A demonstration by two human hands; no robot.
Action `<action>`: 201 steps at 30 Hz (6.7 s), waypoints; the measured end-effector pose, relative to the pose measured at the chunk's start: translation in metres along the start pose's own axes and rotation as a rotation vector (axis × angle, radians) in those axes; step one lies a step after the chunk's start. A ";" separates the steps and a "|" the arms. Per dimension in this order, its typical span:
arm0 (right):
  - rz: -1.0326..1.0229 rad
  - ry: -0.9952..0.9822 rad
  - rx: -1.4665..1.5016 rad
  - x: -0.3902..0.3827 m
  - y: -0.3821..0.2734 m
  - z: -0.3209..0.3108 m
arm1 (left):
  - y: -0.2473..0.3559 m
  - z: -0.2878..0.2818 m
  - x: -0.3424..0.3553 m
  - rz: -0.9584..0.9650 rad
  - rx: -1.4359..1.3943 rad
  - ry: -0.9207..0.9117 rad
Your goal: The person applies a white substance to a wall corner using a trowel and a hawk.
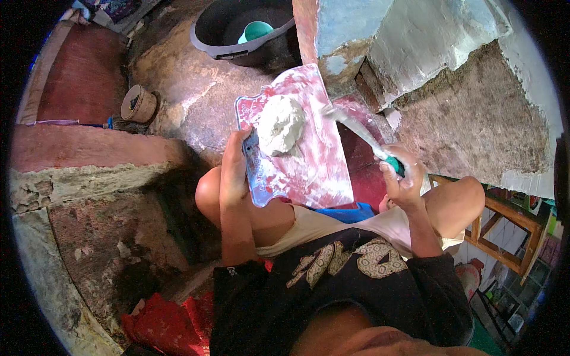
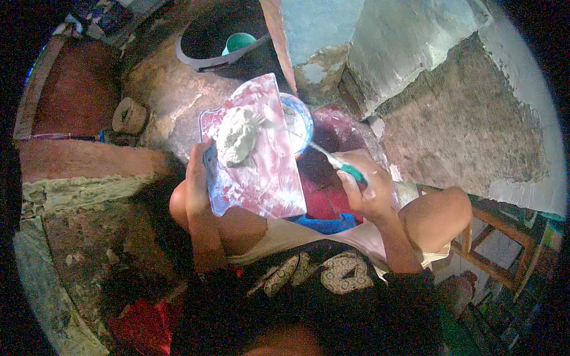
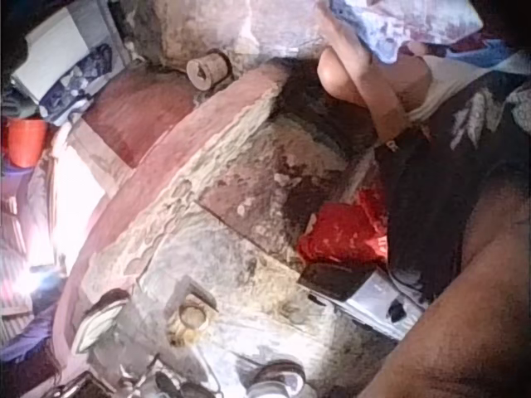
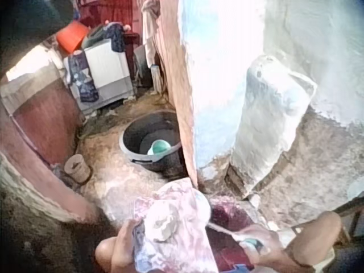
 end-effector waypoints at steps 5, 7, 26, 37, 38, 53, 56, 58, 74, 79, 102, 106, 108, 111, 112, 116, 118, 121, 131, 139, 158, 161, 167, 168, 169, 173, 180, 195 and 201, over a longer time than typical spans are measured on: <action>-0.290 0.011 -0.368 0.007 -0.017 -0.001 | 0.003 0.002 -0.004 -0.065 0.084 -0.008; -0.366 -0.002 -0.517 0.006 -0.017 -0.003 | 0.014 0.027 -0.021 -0.062 -0.030 0.065; 0.138 -0.142 -0.446 -0.035 0.037 -0.051 | 0.034 0.017 -0.015 0.062 -0.215 -0.034; 0.501 -0.202 -0.113 -0.032 0.117 0.038 | 0.073 -0.039 -0.008 0.431 -0.086 0.169; 0.538 -0.224 -0.145 -0.033 0.116 0.046 | 0.070 -0.044 -0.006 0.410 -0.118 0.169; 0.331 -0.211 0.153 0.004 0.020 0.006 | 0.030 -0.010 0.005 0.223 -0.345 0.006; 0.213 -0.253 0.037 0.007 -0.003 -0.001 | 0.020 -0.013 0.017 0.249 -0.196 0.028; 0.348 -0.293 0.044 0.006 0.002 -0.005 | 0.021 -0.002 0.014 0.241 -0.168 0.035; 0.225 -0.278 -0.107 -0.012 0.017 0.012 | 0.034 -0.006 0.000 0.359 -0.087 0.096; 0.251 -0.243 -0.071 -0.011 0.015 0.011 | 0.030 -0.002 0.003 0.373 -0.050 0.039; 0.264 -0.198 -0.176 0.021 0.136 0.084 | 0.050 -0.030 0.006 0.417 -0.226 0.121; 0.368 -0.394 -0.462 0.040 0.165 0.111 | 0.063 -0.053 0.002 0.511 -0.342 0.186; 0.255 -0.525 -0.724 0.059 0.168 0.128 | 0.069 -0.065 0.001 0.554 -0.336 0.193; 0.225 -0.630 -1.081 0.088 0.156 0.150 | 0.068 -0.068 -0.001 0.576 -0.352 0.212; 0.194 -0.628 -1.093 0.096 0.166 0.159 | 0.068 -0.063 0.000 0.566 -0.348 0.217; 0.098 -0.653 -1.087 0.088 0.236 0.210 | 0.064 -0.049 0.006 0.514 -0.342 0.184; 0.047 -0.653 -1.089 0.082 0.236 0.229 | 0.061 -0.055 0.006 0.496 -0.368 0.163; -0.106 -0.657 -1.027 0.072 0.223 0.225 | 0.060 -0.053 0.007 0.515 -0.348 0.209; 0.406 -0.413 -0.070 0.114 0.155 0.152 | 0.021 0.009 -0.005 -0.038 -0.266 -0.048; 1.148 -0.559 1.171 0.033 0.117 0.157 | -0.012 0.044 -0.021 -0.263 0.423 -0.463; 0.160 -1.267 0.273 0.062 0.114 0.114 | -0.020 0.067 -0.028 -0.356 0.831 -0.730; 0.668 -1.031 0.856 0.059 0.144 0.111 | -0.020 0.055 -0.021 -0.306 0.717 -0.635; 0.494 -1.010 1.099 0.083 0.095 0.079 | -0.029 0.032 -0.022 -0.373 0.554 -0.811; 0.425 -1.065 0.989 0.085 0.086 0.077 | -0.028 0.033 -0.026 -0.360 0.513 -0.860; 0.358 -1.119 0.874 0.086 0.076 0.077 | -0.029 0.034 -0.027 -0.347 0.524 -0.875; -0.056 -1.287 0.214 0.084 0.024 0.100 | -0.033 0.031 -0.026 -0.344 0.631 -0.915; -0.084 -1.516 0.251 0.085 0.038 0.121 | -0.032 0.019 -0.017 -0.393 0.465 -0.604; 0.612 -0.849 0.819 0.044 0.155 0.065 | -0.018 0.006 0.000 -0.238 0.286 -0.403; 0.844 -0.384 0.919 0.035 0.169 0.028 | -0.015 0.020 0.002 -0.235 0.399 -0.556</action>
Point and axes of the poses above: each hand's wrist, its own x-axis towards the middle knuckle, its own z-axis out of the palm, y = z × x, the point moved 6 cm from there along x, towards the middle knuckle, and after that the axes turned 10 degrees about z, right-handed, at the moved point
